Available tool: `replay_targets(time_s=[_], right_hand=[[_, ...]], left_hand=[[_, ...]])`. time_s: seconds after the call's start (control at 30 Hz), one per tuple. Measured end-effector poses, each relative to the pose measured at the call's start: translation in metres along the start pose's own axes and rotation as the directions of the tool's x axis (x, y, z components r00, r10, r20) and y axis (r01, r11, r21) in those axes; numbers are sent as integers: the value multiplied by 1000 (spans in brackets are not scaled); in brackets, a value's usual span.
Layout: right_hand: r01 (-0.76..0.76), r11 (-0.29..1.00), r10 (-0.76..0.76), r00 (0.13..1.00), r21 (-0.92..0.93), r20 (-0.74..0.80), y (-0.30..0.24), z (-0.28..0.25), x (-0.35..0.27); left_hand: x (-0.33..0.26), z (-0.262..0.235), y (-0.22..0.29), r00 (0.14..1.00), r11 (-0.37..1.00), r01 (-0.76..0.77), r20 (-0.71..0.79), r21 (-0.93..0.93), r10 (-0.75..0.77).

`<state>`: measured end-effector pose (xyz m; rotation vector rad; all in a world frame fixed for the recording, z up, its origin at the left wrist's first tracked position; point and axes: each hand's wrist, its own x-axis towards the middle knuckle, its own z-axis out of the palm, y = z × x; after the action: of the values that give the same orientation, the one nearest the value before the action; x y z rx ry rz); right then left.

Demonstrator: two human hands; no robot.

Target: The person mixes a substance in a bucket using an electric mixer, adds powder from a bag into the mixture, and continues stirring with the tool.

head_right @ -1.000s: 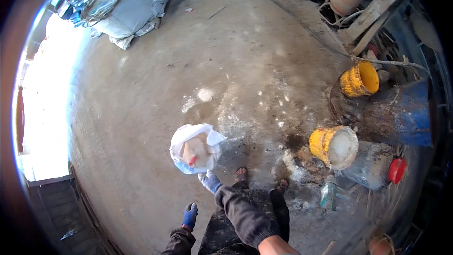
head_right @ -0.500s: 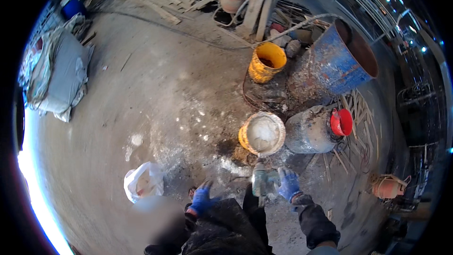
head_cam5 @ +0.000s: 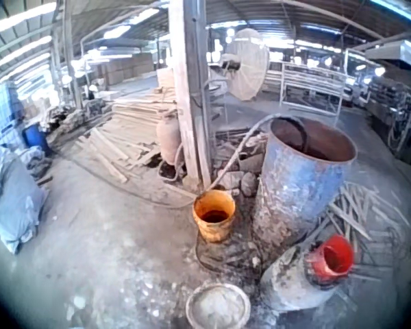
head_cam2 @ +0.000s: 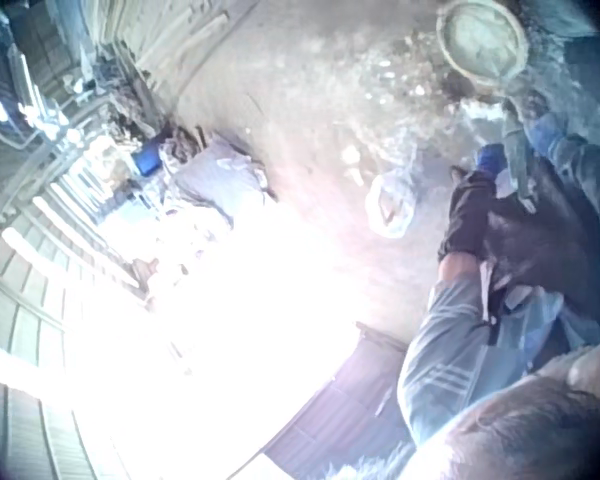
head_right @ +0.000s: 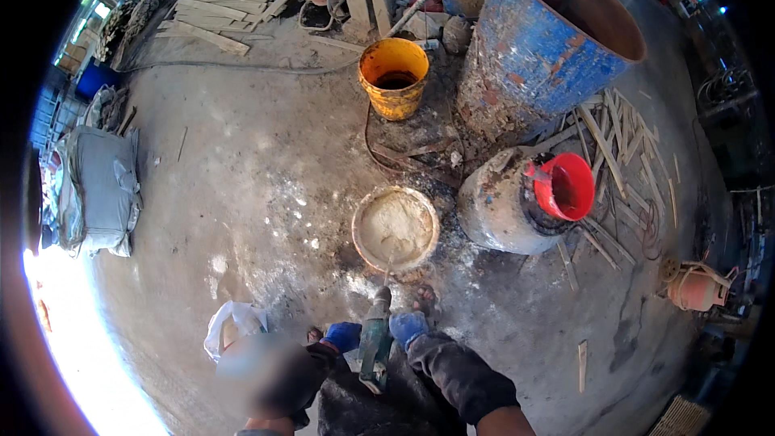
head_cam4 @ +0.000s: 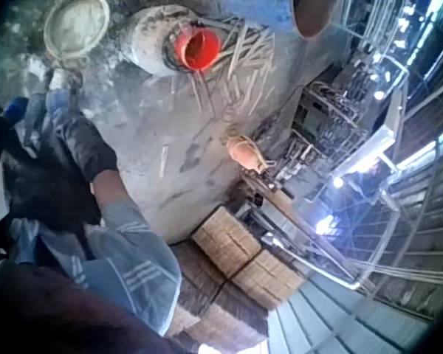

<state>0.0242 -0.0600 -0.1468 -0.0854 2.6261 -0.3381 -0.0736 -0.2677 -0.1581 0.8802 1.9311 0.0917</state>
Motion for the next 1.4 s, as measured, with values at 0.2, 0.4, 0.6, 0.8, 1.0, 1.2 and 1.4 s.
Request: replay_targets(time_s=[0.2, 0.4, 0.6, 0.8, 1.0, 1.2, 1.4], right_hand=[[61, 998, -67, 966, -32, -248, 79, -4, -40], [46, 998, -55, 959, -40, -278, 70, -42, -58], [48, 998, -43, 988, 30, -148, 55, -65, -75], [70, 996, -62, 990, 60, -125, 34, -109, -79], [17, 972, -131, 868, -236, -478, 32, -86, -68], [23, 1000, -22, 974, 3, -224, 23, -112, -70], [22, 997, -45, 945, -75, -323, 20, -125, -66]], left_hand=[[-6, -66, 99, 997, 996, -77, 24, 46, 76], [-33, -71, 100, 987, 990, -138, -74, 34, 140], [-56, -81, 102, 973, 974, -213, -78, 74, 219], [-67, -82, 85, 964, 965, -255, -67, 64, 259], [-77, -110, 80, 952, 959, -284, -111, 23, 285], [-81, -135, 78, 959, 958, -282, -18, 57, 283], [-41, -82, 36, 957, 985, -157, -259, -74, 133]])
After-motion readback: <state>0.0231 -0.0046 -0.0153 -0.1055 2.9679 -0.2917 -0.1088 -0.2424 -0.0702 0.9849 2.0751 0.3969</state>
